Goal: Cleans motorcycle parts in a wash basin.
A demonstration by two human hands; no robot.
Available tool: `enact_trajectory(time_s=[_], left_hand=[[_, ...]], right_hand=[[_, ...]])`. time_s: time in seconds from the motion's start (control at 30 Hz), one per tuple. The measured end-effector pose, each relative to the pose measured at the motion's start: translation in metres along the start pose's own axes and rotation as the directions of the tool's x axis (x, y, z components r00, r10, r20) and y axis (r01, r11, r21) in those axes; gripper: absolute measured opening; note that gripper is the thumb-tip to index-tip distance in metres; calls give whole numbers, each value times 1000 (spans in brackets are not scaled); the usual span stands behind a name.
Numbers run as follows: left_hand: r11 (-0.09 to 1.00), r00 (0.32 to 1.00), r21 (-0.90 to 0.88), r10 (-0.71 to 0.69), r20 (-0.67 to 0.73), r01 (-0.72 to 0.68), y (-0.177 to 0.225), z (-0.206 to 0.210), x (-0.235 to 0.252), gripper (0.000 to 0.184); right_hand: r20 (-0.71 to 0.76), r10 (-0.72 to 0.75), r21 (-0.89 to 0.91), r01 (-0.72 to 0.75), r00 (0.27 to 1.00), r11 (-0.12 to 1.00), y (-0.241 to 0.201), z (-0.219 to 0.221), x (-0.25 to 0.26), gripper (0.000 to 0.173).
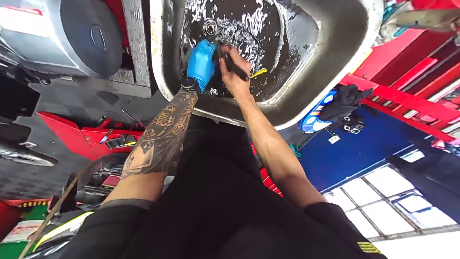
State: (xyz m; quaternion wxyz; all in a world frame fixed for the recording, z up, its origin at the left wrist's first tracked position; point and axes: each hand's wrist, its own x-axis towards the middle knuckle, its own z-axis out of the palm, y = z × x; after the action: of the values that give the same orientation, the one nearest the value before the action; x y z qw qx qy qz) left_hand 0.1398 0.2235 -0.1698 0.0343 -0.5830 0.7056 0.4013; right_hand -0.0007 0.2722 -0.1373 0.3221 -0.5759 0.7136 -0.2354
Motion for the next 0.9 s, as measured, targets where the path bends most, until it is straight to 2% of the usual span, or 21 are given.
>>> enact_trajectory(time_s=[0.13, 0.17, 0.27, 0.33, 0.43, 0.53, 0.6, 0.67, 0.77, 0.8, 0.9], left_hand=[[1000, 1000, 8, -16, 24, 16, 0, -2, 0, 43], [1000, 1000, 8, -3, 13, 2, -1, -1, 0, 42], [1000, 1000, 7, 13, -15, -13, 0, 0, -1, 39], [999, 1000, 32, 4, -12, -3, 1, -2, -1, 39], [999, 999, 51, -19, 29, 18, 4, -5, 0, 42], [998, 999, 37, -42, -9, 43, 6, -2, -2, 42], [997, 996, 41, -66, -55, 68, 9, 2, -4, 40], [994, 995, 73, -72, -63, 77, 11, 2, -4, 38], [990, 994, 97, -99, -49, 103, 15, -2, -3, 41], [986, 990, 94, -132, -45, 136, 18, -1, -6, 45], [966, 969, 81, -243, -42, 246, 32, -3, -9, 66]], right_hand=[[129, 236, -91, -225, 963, 970, 8, -14, -15, 26], [102, 234, -82, -226, 967, 971, 2, -18, -12, 25], [-6, 105, 14, -105, 994, 994, -2, -8, 4, 25], [29, 101, -6, -101, 994, 995, 8, 1, -6, 25], [173, 222, -94, -209, 959, 974, 14, -14, -19, 27], [14, 128, 6, -128, 992, 992, -8, -24, -1, 26], [-20, 53, 53, -51, 998, 997, -3, -10, 6, 27], [45, 67, 18, -68, 997, 998, 15, -1, -4, 27], [229, 183, -108, -162, 956, 981, 17, -22, -11, 27], [223, 201, -115, -179, 954, 977, 12, -31, -11, 26], [28, 160, -26, -159, 987, 987, -1, -50, 4, 27]])
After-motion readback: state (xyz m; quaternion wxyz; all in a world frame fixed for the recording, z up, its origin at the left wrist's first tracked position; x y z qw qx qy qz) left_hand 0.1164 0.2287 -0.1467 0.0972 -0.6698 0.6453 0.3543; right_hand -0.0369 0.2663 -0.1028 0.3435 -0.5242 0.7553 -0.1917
